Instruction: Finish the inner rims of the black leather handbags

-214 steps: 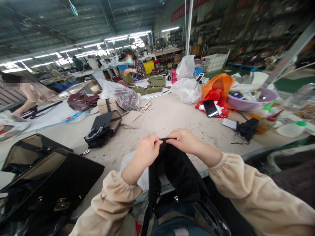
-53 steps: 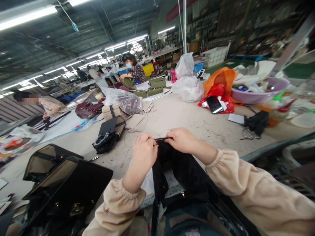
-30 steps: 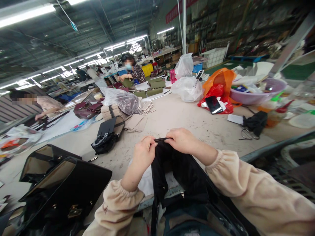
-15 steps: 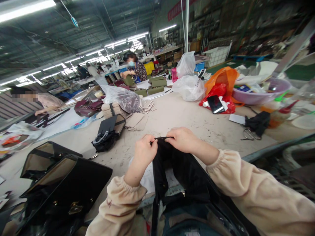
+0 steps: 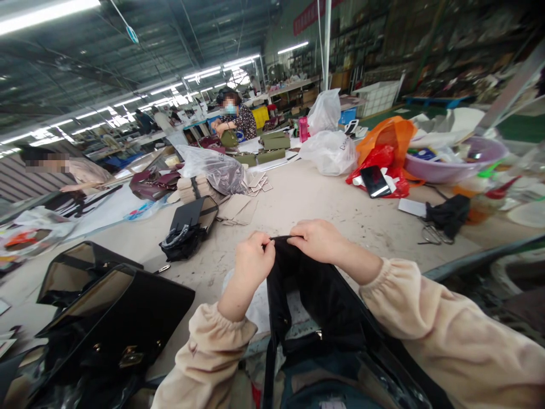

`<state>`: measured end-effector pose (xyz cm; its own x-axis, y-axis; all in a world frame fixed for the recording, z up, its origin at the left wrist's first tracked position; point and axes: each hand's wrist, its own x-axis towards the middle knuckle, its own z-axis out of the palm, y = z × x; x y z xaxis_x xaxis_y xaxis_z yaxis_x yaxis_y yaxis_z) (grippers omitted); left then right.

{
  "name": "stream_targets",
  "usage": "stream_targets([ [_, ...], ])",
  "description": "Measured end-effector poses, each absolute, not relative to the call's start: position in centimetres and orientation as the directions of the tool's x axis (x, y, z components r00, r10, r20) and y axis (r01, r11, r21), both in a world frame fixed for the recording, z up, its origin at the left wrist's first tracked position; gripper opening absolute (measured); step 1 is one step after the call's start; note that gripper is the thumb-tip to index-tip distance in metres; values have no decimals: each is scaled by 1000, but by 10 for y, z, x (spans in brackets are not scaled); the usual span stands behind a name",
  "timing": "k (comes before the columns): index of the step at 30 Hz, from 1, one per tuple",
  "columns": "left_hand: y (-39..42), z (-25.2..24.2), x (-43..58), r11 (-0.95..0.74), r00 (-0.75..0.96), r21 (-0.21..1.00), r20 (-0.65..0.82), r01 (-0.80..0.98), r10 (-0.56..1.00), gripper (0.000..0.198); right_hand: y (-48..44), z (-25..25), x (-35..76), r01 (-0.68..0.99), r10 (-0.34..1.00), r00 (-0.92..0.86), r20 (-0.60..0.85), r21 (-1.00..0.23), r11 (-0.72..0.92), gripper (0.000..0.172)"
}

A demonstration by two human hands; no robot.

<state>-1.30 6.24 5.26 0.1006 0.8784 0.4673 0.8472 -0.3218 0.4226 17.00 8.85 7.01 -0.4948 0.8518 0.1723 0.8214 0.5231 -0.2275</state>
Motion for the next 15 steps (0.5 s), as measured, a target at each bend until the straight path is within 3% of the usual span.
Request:
stream_targets([
  [15, 62, 52, -11, -312, 85, 426, 473, 849, 877, 12, 91, 76, 164, 800, 812, -558, 170, -151, 581, 36],
])
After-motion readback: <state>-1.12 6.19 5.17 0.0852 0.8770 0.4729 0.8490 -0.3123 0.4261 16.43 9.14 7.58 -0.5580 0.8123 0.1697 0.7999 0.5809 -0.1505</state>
